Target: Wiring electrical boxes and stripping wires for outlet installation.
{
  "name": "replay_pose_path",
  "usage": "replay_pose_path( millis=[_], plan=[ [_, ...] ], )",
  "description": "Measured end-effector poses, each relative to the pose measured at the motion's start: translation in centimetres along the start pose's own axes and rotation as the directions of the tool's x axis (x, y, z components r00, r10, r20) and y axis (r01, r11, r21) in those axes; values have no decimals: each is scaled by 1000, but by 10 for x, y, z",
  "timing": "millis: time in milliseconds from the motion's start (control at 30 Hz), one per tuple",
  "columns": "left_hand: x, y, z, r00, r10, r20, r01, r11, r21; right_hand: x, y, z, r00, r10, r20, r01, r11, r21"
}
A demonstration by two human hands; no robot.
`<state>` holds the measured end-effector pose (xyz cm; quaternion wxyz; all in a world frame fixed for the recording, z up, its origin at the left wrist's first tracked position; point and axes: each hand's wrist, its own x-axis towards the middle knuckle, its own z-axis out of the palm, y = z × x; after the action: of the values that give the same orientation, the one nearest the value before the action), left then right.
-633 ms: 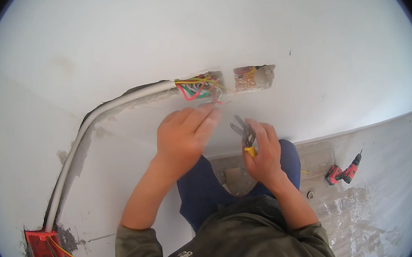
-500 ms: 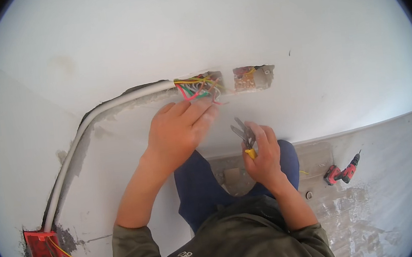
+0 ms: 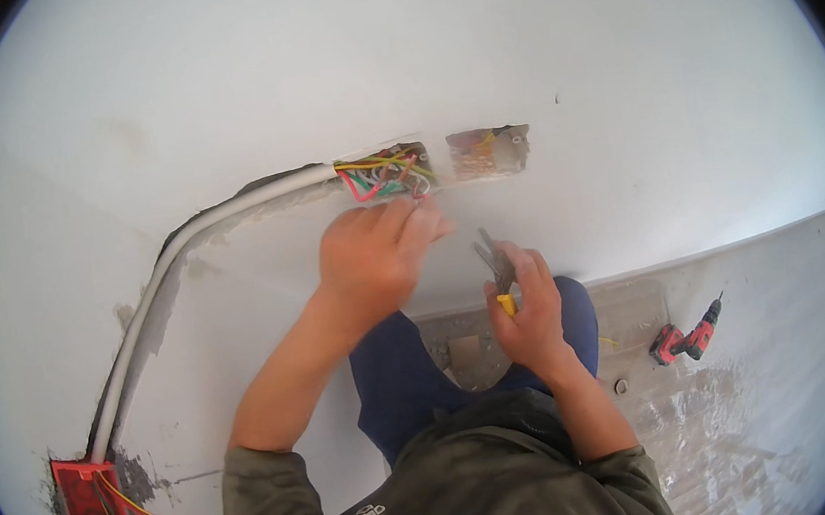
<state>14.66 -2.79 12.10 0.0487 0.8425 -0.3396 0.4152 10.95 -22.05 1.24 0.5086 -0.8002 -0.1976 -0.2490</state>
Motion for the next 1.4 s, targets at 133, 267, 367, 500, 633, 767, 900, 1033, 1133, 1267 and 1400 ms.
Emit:
replay_pose_path(
  millis=[133, 267, 367, 500, 633, 767, 900, 1033, 1133, 1267, 1400],
  plan=[
    [7, 12, -1, 998, -61, 32, 61, 998, -6, 4, -4, 0, 998, 60, -4, -60, 995, 83],
    [7, 1, -17, 994, -27, 108, 33, 998, -48, 14, -9, 2, 1000, 25, -17, -24, 996, 81],
    [6, -3, -19, 991, -17, 135, 20, 1000, -19, 16, -9, 10, 999, 33, -13, -31, 993, 116],
    [5, -4, -15, 985, 5, 174, -5, 1000, 2, 15, -18, 25, 997, 76, -16, -72, 980, 184],
    [2, -4, -9, 989, 35, 144, -37, 999, 11, 12, -26, 42, 978, 210, 2, -200, 931, 307],
    [0, -8, -4, 995, 65, 77, -62, 997, -44, 21, -33, 55, 984, 153, -92, -120, 949, 293],
    [1, -7, -4, 996, 48, 73, -40, 994, -104, 24, -34, 68, 978, 138, -155, -89, 953, 291],
    [-1, -8, 0, 998, 34, 50, -28, 993, -115, 27, -34, 75, 969, 108, -223, -50, 967, 252],
    [-1, -7, -1, 1000, 18, 24, -15, 992, -121, 28, -35, 77, 967, 107, -232, -50, 969, 240],
    [-2, -9, 1, 1000, 21, 11, -20, 993, -119, 28, -34, 79, 961, 84, -263, -23, 974, 227],
    [2, -5, -3, 999, -8, 46, 15, 990, -139, 28, -30, 80, 960, 87, -267, -34, 980, 194]
  ],
)
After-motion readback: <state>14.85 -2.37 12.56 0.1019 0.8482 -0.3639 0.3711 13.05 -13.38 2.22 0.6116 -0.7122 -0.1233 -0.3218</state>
